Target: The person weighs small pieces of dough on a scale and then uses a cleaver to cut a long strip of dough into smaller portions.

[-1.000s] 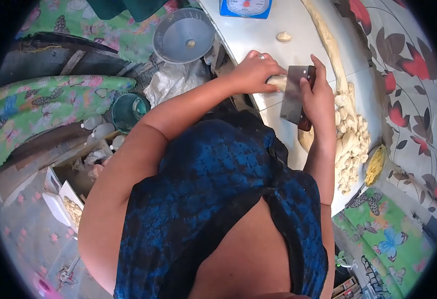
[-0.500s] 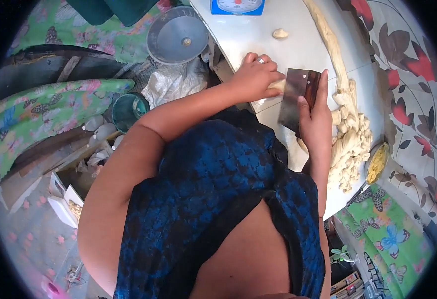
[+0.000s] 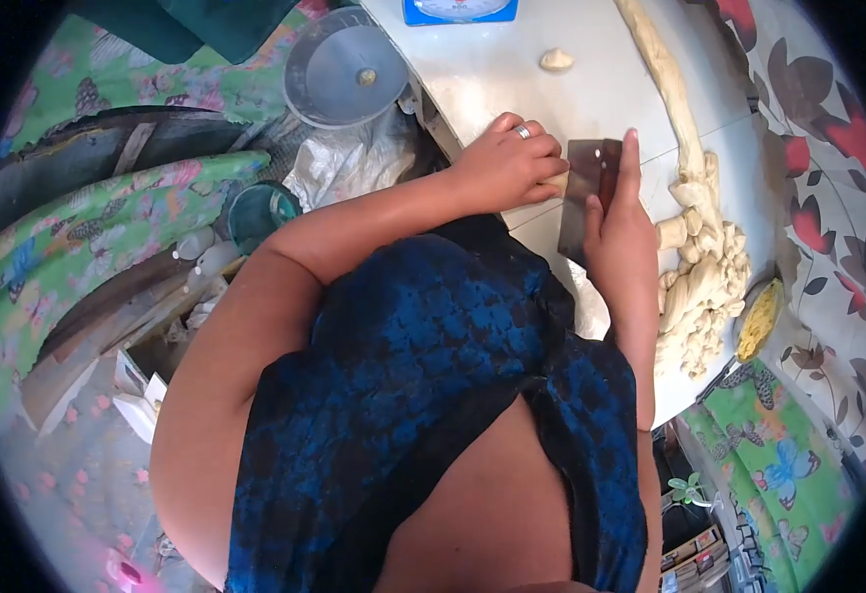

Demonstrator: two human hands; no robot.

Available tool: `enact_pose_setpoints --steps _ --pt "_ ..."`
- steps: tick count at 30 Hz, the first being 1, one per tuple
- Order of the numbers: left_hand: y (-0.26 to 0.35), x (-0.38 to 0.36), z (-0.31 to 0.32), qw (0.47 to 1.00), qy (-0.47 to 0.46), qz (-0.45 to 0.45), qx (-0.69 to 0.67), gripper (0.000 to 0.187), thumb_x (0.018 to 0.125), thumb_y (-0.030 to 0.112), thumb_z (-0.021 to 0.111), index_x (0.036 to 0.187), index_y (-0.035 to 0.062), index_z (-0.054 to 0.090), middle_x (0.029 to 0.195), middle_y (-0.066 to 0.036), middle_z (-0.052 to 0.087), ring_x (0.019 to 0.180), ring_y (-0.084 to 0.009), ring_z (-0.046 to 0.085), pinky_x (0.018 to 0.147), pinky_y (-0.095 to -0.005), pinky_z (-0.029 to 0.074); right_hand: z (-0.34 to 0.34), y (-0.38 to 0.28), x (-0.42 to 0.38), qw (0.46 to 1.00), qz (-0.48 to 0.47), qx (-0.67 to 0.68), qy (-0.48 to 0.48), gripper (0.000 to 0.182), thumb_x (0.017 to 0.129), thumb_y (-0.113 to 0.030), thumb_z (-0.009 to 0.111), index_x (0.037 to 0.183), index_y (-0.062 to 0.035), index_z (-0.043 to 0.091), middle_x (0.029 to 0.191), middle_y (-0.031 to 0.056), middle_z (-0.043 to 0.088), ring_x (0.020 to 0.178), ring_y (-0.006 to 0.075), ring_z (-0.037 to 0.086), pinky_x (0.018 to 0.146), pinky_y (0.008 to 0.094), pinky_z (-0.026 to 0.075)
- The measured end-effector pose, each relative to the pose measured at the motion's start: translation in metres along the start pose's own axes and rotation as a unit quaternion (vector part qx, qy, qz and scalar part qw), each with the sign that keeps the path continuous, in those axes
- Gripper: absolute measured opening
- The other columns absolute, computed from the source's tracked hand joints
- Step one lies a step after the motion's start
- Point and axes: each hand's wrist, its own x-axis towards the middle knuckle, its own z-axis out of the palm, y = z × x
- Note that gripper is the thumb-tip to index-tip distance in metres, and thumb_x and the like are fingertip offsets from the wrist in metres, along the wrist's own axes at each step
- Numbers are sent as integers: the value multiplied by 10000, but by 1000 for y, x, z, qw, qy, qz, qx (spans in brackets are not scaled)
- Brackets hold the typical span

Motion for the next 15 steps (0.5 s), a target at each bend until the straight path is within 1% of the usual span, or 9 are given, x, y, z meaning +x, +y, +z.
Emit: enact_pose_setpoints --steps 2,4,6,8,9,10,12,13,15 --pt "3 -6 2 1000 -18 10 -7 310 781 340 637 1005 127 650 980 -16 582 993 -197 518 889 -389 346 8 -1 14 998 -47 0 28 701 845 -59 469 1446 -97 111 1173 231 561 953 408 590 796 438 482" --pt "-1 -4 1 999 30 18 -8 248 744 300 650 924 131 656 902 -12 575 941 -189 533 856 -370 371 2 -16 43 997 22 -70 -17 698 832 -95 473 1438 -83 127 1050 273 594 873 426 601 766 444 484" --pt "-3 -4 -5 999 7 35 1 241 752 280 643 925 113 653 924 -38 583 939 -218 542 841 -382 384 2 -5 60 997 -2 -73 18 696 828 -126 473 1434 -74 134 948 291 605 828 440 598 738 447 483" --pt "-8 -2 -9 987 22 -84 -133 238 775 267 630 945 102 653 950 -66 590 945 -247 547 844 -397 388 -2 16 70 996 -38 63 58 696 833 -136 495 1435 -70 152 1033 281 593 899 423 597 800 408 477" --pt "-14 -3 -7 977 94 -111 -154 280 797 315 628 964 91 654 973 -99 593 958 -265 546 861 -403 384 1 39 70 973 -115 147 136 700 841 -111 519 1441 -72 161 1187 240 542 1066 351 565 898 357 439" --pt "-21 2 -10 977 103 -109 -154 280 797 315 628 964 91 654 973 -99 593 958 -265 546 861 -403 384 -9 44 63 943 -91 280 154 712 846 -70 539 1446 -62 156 1319 171 449 1191 269 475 974 321 374" --pt "-30 2 -13 984 71 -132 -95 397 789 349 652 1087 89 624 1050 -121 590 1003 -288 535 885 -417 390 -35 44 32 933 -11 303 196 710 847 -32 535 1445 -45 152 1345 147 415 1193 233 444 991 314 352" --pt "-22 5 -18 981 165 -96 44 440 790 400 639 1116 106 612 1114 -103 563 1063 -269 509 911 -418 373 -45 41 14 933 11 308 187 701 861 -29 527 1447 -42 142 1376 154 384 1238 228 397 1014 312 315" --pt "-5 17 -20 982 170 -58 56 449 797 407 630 1132 110 603 1145 -98 549 1092 -258 494 925 -419 362 -57 49 -4 938 5 286 195 690 877 -30 517 1452 -58 138 1403 163 358 1260 226 373 1026 310 292"
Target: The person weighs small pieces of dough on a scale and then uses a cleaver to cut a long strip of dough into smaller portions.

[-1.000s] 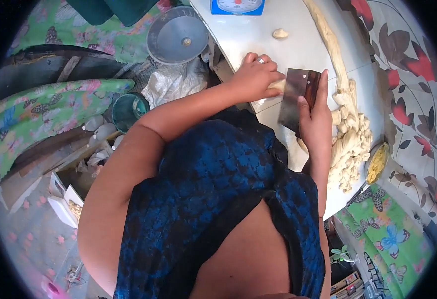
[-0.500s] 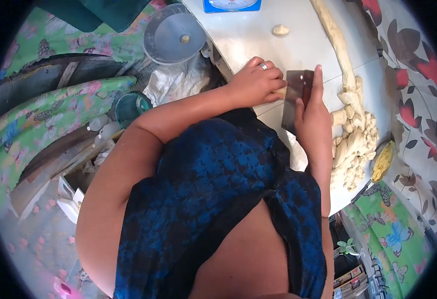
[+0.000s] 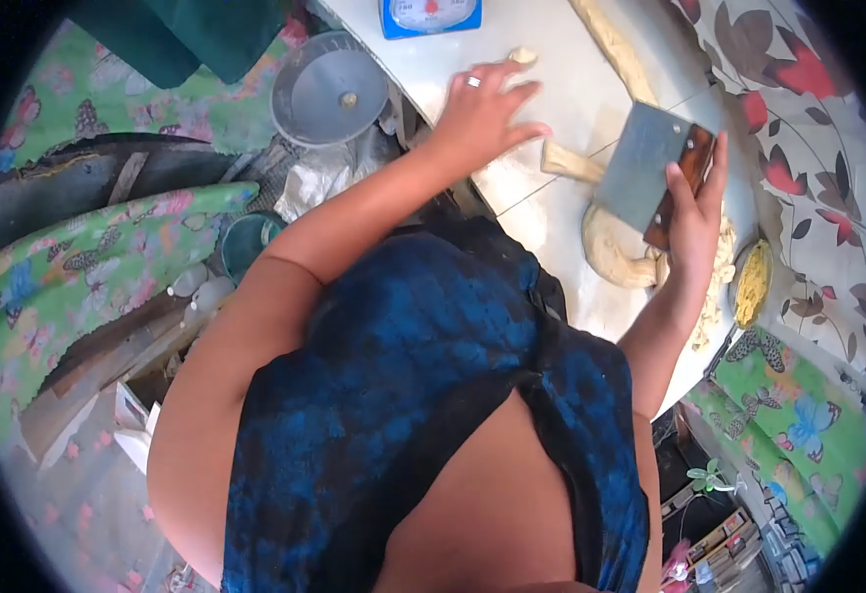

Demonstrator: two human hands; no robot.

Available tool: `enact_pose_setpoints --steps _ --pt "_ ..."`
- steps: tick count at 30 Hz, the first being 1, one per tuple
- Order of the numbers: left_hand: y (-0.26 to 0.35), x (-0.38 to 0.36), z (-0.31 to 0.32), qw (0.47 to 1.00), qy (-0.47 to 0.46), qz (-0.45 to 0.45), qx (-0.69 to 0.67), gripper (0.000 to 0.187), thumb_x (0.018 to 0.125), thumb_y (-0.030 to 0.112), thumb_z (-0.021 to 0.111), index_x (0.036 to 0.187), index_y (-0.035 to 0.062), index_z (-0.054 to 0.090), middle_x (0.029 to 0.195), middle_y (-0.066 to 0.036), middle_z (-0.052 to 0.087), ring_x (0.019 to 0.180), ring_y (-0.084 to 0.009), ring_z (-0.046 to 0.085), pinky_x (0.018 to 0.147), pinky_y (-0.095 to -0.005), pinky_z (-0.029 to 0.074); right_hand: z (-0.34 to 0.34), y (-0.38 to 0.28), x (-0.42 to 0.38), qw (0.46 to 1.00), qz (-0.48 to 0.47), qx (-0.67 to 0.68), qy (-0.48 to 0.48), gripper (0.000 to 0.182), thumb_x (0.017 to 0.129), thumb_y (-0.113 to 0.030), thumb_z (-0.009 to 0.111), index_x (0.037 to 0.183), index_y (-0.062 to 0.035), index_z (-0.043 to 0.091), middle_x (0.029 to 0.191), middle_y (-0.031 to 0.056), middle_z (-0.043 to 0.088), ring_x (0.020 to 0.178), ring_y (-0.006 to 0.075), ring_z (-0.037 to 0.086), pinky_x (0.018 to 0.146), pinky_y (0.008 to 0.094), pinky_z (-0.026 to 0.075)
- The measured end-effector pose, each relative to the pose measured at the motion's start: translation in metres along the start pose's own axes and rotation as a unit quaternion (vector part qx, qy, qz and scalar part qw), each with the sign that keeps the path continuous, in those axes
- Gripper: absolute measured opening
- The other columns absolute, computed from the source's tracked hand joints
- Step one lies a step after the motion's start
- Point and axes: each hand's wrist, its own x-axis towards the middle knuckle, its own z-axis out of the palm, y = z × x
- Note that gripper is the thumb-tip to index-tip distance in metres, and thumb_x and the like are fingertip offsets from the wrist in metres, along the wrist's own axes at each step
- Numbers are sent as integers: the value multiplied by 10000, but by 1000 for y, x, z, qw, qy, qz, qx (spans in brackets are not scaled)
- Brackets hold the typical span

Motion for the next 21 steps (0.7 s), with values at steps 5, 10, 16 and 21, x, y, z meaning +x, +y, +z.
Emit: enact_pose_setpoints --steps 5,10,16,21 --pt "32 6 40 982 -110 137 -72 399 799 295 639 1138 91 591 1117 -57 586 1096 -233 505 937 -395 361 -6 -9 -29 996 22 -79 19 682 879 -38 525 1457 -104 170 1387 161 381 1232 230 406 1028 309 292" --pt "26 -1 48 958 -220 132 -127 340 783 201 651 1098 81 607 1015 -51 622 990 -233 543 883 -368 398 -3 -13 -45 989 -33 -138 40 688 869 -66 530 1454 -114 172 1308 215 462 1161 283 494 975 341 372" --pt "16 -22 25 960 -206 86 -167 323 786 190 651 1083 67 611 991 -70 636 940 -249 560 848 -380 421 11 6 -42 988 -86 -126 -8 690 860 -60 527 1449 -108 171 1333 213 457 1190 311 499 956 343 404" --pt "10 -25 24 958 -182 52 -215 368 776 242 649 1092 57 615 1020 -94 630 1003 -264 540 865 -390 426 30 0 -33 980 -55 -184 -53 671 869 -74 504 1445 -106 160 1274 205 512 1107 351 553 899 377 455"
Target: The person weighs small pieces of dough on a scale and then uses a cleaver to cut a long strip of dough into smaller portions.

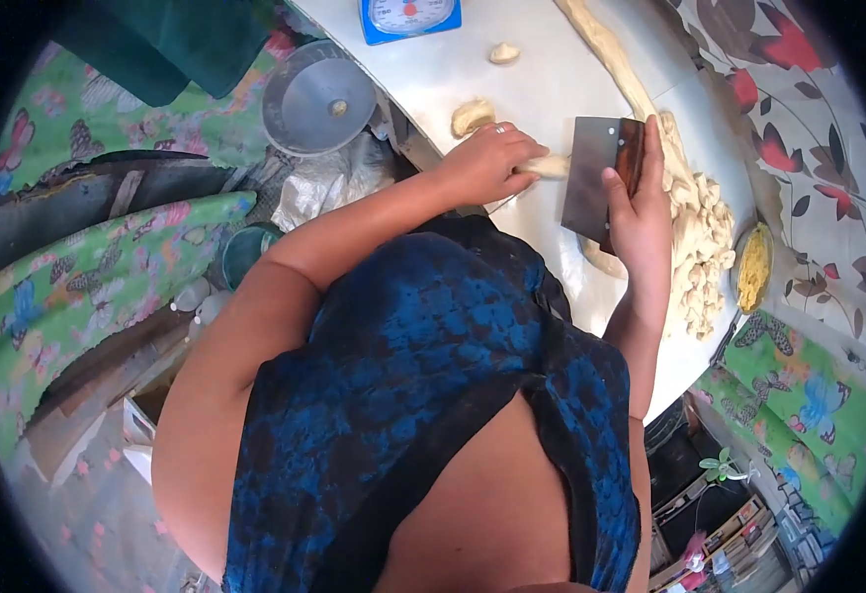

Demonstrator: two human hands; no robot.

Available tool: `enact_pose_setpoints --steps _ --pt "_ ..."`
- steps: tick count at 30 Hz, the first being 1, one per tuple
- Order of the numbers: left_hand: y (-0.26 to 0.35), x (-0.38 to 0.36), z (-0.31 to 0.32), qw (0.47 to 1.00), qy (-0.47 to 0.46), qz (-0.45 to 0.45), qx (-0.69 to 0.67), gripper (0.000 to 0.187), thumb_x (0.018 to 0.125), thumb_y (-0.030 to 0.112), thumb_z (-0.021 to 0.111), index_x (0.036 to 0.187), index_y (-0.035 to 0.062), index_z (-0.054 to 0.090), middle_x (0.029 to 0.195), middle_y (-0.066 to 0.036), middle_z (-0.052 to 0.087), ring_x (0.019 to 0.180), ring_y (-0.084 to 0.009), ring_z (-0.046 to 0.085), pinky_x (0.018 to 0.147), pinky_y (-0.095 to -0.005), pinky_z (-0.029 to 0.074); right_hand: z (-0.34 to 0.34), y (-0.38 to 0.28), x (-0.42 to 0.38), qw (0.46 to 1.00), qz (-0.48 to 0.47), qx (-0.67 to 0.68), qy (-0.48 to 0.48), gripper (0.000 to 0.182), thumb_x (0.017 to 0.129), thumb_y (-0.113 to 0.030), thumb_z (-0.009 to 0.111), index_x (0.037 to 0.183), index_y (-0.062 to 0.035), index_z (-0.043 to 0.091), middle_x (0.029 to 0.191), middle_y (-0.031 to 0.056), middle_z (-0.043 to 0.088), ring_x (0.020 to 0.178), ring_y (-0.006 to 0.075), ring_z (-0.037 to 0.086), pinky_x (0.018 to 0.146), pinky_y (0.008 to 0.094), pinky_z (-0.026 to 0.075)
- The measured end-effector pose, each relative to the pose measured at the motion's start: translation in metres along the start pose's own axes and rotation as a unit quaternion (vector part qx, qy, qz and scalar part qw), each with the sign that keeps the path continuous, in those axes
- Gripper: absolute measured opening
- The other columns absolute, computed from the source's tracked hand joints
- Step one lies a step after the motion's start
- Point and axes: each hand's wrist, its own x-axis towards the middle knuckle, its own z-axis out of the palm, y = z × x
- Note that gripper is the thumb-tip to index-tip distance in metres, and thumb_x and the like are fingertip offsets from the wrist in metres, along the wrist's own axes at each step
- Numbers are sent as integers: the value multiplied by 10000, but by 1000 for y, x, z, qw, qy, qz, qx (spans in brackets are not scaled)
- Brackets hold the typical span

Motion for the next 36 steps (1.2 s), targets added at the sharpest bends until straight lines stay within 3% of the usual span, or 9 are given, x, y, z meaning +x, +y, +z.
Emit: enact_pose_setpoints --steps 10,12,16,19,26,28,30,32,36 --pt "9 5 0 995 -35 6 90 425 793 329 647 1129 75 587 1084 -63 581 1030 -246 517 868 -387 391 13 -6 7 993 73 -40 -85 677 877 -89 507 1450 -166 156 1186 231 561 1003 389 595 831 414 479" --pt "9 5 0 995 -36 4 90 419 795 326 643 1126 75 591 1068 -58 585 1023 -242 520 864 -383 393 9 -5 6 999 7 -31 -40 672 880 -100 507 1451 -167 160 1175 239 564 980 401 599 814 426 481" --pt "11 5 0 995 -44 -4 88 402 799 312 638 1122 77 596 1070 -54 584 1018 -241 519 862 -385 392 -8 -25 5 997 50 -54 -26 657 887 -109 503 1450 -148 167 1198 239 550 998 402 592 811 424 483" --pt "12 5 -1 995 -49 -11 88 393 799 305 637 1119 80 599 1072 -53 583 1014 -240 518 861 -388 392 -12 -31 5 998 -26 -44 28 640 899 -116 496 1452 -129 173 1252 232 512 1029 411 569 806 411 487" --pt "16 4 -1 995 -44 -18 87 372 801 289 635 1111 85 603 1060 -48 582 1012 -234 514 858 -389 397 -15 -44 5 994 -37 -95 26 649 898 -110 501 1454 -134 167 1226 216 534 1011 407 577 802 422 486" --pt "15 5 -2 995 -39 -18 87 365 800 287 635 1105 87 604 1055 -46 582 1012 -232 514 858 -389 398 -10 -42 9 995 24 -90 -24 659 884 -117 515 1450 -130 177 1168 208 572 961 413 592 780 436 486" --pt "17 5 -4 995 -51 -14 86 339 792 279 640 1071 89 614 1037 -42 585 1008 -233 516 862 -390 395 29 -13 26 976 57 -157 -137 657 855 -116 497 1437 -119 193 922 245 616 785 419 602 687 466 479" --pt "17 7 -5 995 -56 -16 78 320 789 266 640 1056 89 618 1026 -41 586 1004 -235 519 865 -391 394 39 -5 45 982 18 -155 -104 659 851 -115 486 1438 -118 185 840 243 604 751 412 598 666 479 470" --pt "12 6 -2 997 -25 -6 69 269 770 225 637 1008 100 635 956 -42 583 958 -232 530 825 -370 396 28 4 69 994 8 -103 -27 666 855 -143 499 1441 -119 185 966 281 599 846 435 594 736 453 480"
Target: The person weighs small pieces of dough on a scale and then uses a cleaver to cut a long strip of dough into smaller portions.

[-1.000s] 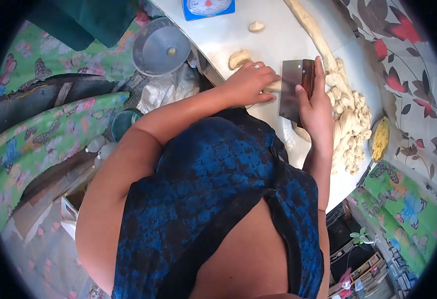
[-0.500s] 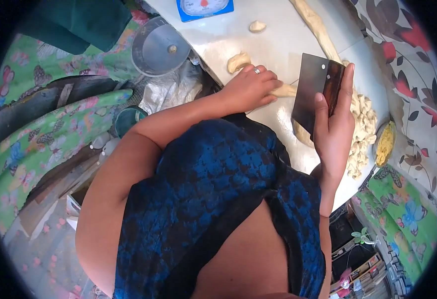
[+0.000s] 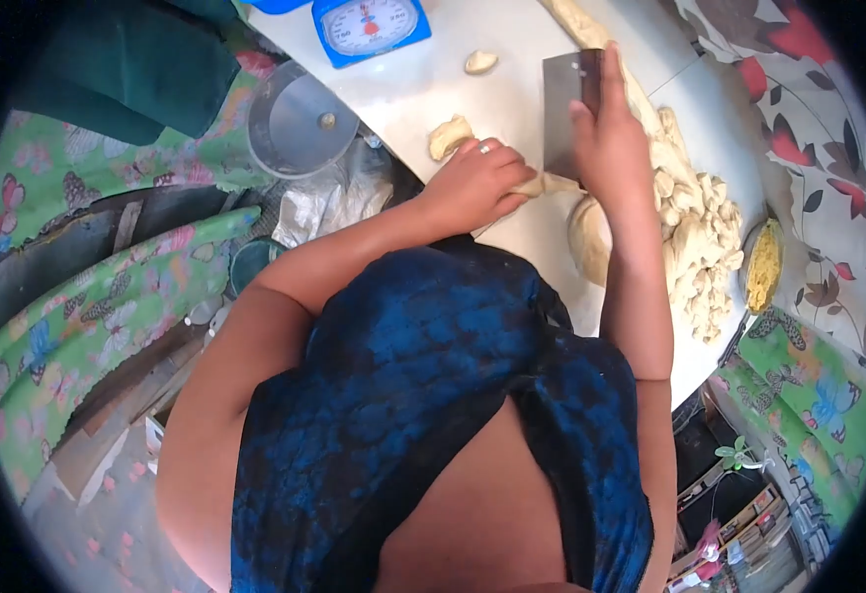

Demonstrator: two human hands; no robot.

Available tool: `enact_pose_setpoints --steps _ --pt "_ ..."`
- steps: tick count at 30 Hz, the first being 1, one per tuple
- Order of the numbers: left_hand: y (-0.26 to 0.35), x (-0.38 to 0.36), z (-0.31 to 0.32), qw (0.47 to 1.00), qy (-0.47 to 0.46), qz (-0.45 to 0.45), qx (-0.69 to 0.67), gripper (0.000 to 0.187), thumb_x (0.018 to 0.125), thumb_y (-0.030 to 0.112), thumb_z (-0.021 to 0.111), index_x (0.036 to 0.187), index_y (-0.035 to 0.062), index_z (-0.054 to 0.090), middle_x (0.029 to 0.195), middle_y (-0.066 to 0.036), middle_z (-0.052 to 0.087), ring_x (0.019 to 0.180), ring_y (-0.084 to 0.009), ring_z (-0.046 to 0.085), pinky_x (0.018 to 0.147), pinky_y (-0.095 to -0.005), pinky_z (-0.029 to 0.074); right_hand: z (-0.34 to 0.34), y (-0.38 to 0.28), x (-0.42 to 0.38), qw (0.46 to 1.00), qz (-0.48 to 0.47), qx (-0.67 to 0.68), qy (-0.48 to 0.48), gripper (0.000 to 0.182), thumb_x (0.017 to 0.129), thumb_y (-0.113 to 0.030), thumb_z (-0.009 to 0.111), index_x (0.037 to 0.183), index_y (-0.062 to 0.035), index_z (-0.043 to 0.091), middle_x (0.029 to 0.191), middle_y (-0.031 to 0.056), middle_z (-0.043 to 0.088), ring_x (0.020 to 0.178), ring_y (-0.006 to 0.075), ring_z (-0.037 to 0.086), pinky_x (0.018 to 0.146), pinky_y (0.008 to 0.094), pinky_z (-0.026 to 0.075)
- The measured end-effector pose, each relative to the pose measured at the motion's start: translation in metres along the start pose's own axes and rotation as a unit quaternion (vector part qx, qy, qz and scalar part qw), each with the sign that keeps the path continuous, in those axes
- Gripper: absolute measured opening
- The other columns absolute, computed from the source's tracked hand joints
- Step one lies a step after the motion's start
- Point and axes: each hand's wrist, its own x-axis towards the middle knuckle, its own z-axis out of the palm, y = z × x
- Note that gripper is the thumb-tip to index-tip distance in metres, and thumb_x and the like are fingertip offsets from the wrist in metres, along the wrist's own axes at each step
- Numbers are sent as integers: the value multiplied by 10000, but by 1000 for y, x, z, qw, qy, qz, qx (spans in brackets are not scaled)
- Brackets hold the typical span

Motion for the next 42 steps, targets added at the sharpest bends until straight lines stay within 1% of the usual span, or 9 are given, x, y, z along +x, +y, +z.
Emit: enact_pose_setpoints --steps 4,10,12,16,21,27,31,36,42 --pt "-1 3 -5 995 66 -43 -64 272 798 230 622 1023 76 629 967 -94 580 951 -260 535 833 -374 397 -39 24 -17 965 -55 231 111 649 885 -67 508 1442 -51 176 1323 227 459 1211 289 479 1005 333 355" --pt "13 32 -3 989 89 48 103 506 715 361 707 1133 98 596 1150 -76 533 1095 -248 474 898 -397 371 -72 47 -83 960 99 205 162 658 880 -33 518 1451 -78 193 1410 182 353 1276 240 373 1051 317 265" --pt "13 44 1 990 -107 21 89 591 690 329 727 1206 109 543 1158 -71 533 1109 -243 471 901 -398 369 -70 62 -105 936 127 278 176 663 877 -20 514 1453 -82 191 1418 171 340 1279 236 362 1053 318 260" --pt "6 46 -18 990 -127 -32 56 526 704 239 718 1177 85 547 1072 -104 579 994 -290 544 837 -398 431 -59 63 -132 885 161 399 176 685 865 23 503 1457 -88 177 1436 150 305 1286 225 332 1058 318 248" --pt "-8 28 -20 997 -72 22 31 291 745 190 669 988 35 625 937 -128 612 913 -311 572 808 -395 457 -46 31 -111 929 71 354 83 668 874 27 476 1452 -60 153 1451 225 258 1351 278 265 1083 353 241" --pt "-2 16 -15 999 -50 5 21 237 759 138 644 965 24 625 943 -129 614 916 -312 575 821 -402 454 0 5 -40 999 1 42 -31 680 837 -171 514 1430 -94 191 1018 265 606 908 444 580 815 462 463" --pt "1 8 -28 998 -70 -2 5 244 763 130 640 981 24 626 948 -129 612 925 -309 570 831 -393 456 2 -5 5 992 74 15 -100 657 858 -102 520 1434 -105 201 1227 239 527 1074 365 561 907 375 447" --pt "6 17 -51 976 129 -27 171 352 792 298 646 1043 52 628 1080 -108 590 1034 -285 530 875 -404 407 -50 27 -21 953 -58 270 123 635 868 -120 569 1415 -39 256 1296 171 492 1168 232 498 987 315 371" --pt "29 59 -9 994 -96 36 34 528 774 334 673 1208 66 537 1267 -129 500 1193 -287 438 955 -419 361 -79 68 -111 824 91 535 161 642 833 -88 607 1383 3 288 1208 126 523 1027 165 547 885 286 443"
